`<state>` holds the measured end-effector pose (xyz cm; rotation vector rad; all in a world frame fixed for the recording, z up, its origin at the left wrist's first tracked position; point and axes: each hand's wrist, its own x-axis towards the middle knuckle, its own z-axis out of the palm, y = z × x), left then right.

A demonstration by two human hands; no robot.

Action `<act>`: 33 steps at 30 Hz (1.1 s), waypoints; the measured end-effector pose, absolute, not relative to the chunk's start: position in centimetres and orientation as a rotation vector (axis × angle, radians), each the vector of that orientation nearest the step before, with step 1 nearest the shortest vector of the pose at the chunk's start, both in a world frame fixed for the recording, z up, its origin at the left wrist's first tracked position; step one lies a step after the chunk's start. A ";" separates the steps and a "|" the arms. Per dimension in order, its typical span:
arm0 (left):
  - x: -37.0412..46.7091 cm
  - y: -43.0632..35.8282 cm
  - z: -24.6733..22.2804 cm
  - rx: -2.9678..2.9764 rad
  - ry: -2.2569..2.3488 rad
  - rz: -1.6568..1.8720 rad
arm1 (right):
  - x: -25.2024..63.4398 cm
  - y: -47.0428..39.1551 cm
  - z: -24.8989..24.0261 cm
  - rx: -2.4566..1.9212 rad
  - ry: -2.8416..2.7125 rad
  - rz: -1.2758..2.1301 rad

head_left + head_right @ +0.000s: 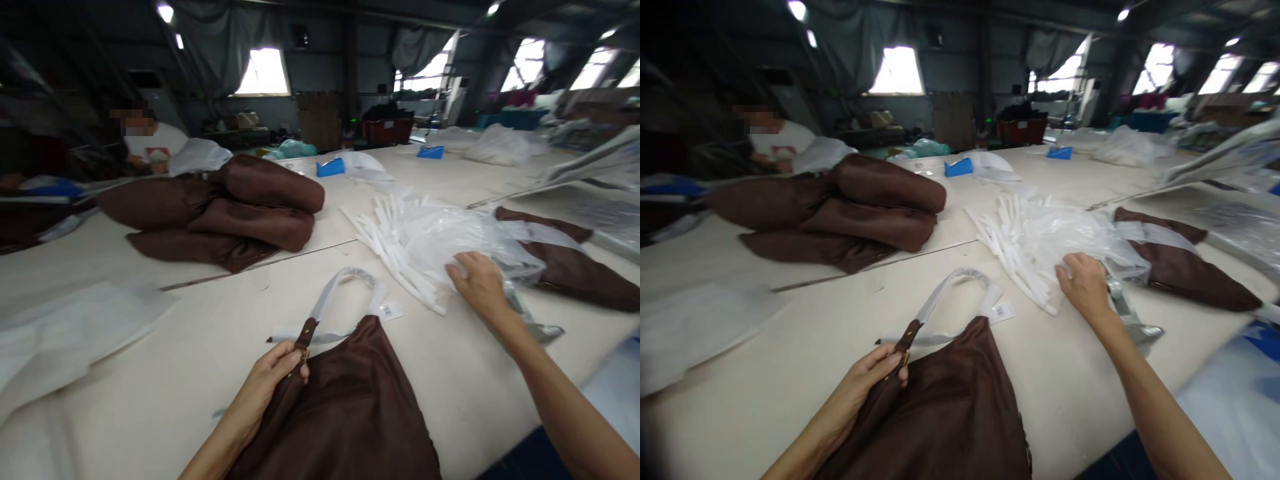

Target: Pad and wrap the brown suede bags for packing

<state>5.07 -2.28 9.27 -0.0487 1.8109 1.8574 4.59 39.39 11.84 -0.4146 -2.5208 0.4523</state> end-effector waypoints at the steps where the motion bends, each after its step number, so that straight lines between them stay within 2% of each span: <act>1: 5.2 -2.3 9.2 -0.033 1.803 1.884 | 5.6 38.7 12.5 -0.466 -2.480 0.583; 6: 5.5 -2.3 8.8 -0.058 1.715 2.076 | 7.5 33.4 14.5 -0.401 -2.578 1.750; 10: 5.8 -2.3 8.8 -0.073 1.685 2.152 | 5.6 26.8 13.3 -0.235 -2.844 2.248; 15: 6.1 -2.6 8.7 -0.053 1.776 2.112 | 1.6 20.1 10.9 -0.011 -3.024 2.406; 19: 6.1 -2.9 8.3 0.002 1.829 2.065 | 0.0 17.3 10.6 0.045 -2.876 2.595; 25: 5.5 -3.1 7.3 -0.060 1.903 2.171 | 2.1 17.2 9.7 -0.136 -2.263 2.919; 33: 5.4 -3.0 7.4 -0.045 2.096 2.202 | 5.4 15.5 7.7 -0.471 -1.959 2.846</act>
